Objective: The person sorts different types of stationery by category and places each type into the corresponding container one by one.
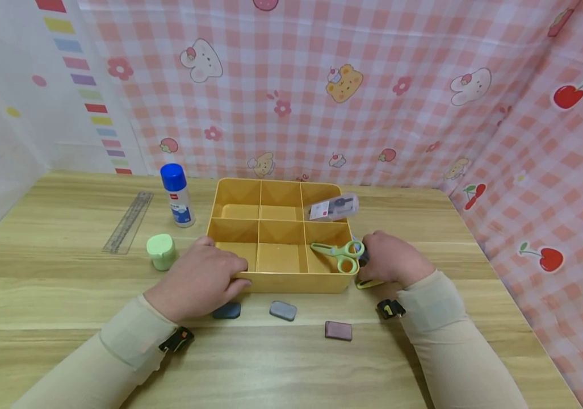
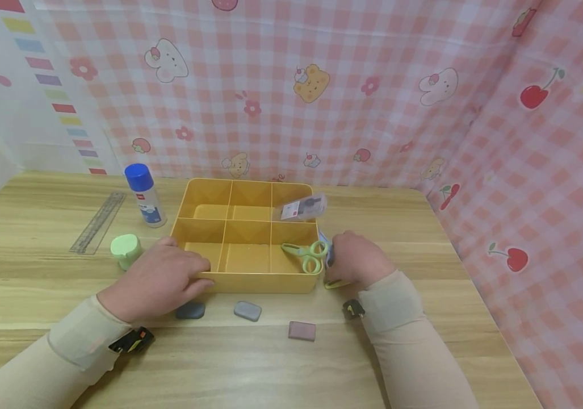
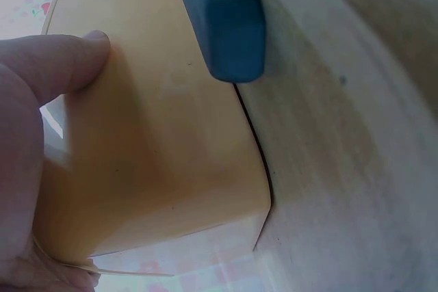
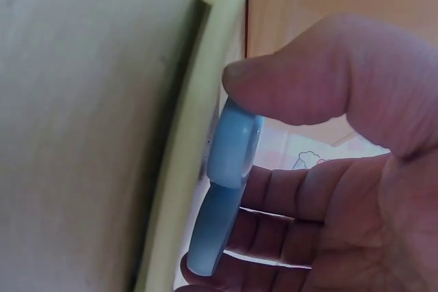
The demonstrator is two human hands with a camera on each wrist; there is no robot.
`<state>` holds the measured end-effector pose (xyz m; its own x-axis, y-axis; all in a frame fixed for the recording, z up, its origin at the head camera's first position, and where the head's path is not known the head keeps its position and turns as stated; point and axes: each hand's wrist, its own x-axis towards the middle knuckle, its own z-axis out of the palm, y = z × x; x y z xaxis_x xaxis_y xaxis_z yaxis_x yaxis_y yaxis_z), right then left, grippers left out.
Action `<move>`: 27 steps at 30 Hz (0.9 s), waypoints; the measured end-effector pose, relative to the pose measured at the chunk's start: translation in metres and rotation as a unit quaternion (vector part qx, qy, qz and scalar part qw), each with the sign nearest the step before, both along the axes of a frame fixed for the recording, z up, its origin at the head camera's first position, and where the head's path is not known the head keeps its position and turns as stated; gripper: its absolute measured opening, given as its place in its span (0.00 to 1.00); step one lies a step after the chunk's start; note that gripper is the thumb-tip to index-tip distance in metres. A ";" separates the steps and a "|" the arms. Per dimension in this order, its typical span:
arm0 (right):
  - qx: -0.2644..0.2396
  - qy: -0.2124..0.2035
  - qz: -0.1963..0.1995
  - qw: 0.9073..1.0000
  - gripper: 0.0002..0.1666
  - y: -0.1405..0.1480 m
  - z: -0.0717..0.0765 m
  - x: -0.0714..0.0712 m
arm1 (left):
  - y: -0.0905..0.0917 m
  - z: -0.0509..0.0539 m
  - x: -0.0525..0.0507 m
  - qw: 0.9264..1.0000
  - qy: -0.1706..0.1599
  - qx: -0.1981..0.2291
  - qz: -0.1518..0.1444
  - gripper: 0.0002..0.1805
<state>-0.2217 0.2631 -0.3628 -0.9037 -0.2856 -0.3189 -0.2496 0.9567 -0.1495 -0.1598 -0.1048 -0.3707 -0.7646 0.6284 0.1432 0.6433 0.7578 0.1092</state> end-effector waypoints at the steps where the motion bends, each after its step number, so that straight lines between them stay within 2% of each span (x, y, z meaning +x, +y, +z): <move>1: 0.000 -0.001 0.000 1.000 0.22 0.000 0.000 0.000 | 0.000 0.000 0.000 1.000 0.000 0.000 -0.001 0.17; 27: 0.005 -0.003 -0.001 1.000 0.21 -0.001 0.001 0.000 | -0.001 0.000 0.000 1.000 0.008 0.001 -0.005 0.17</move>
<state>-0.2213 0.2620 -0.3616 -0.9023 -0.2811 -0.3269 -0.2476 0.9586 -0.1410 -0.1594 -0.1054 -0.3709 -0.7556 0.6361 0.1563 0.6528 0.7509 0.0996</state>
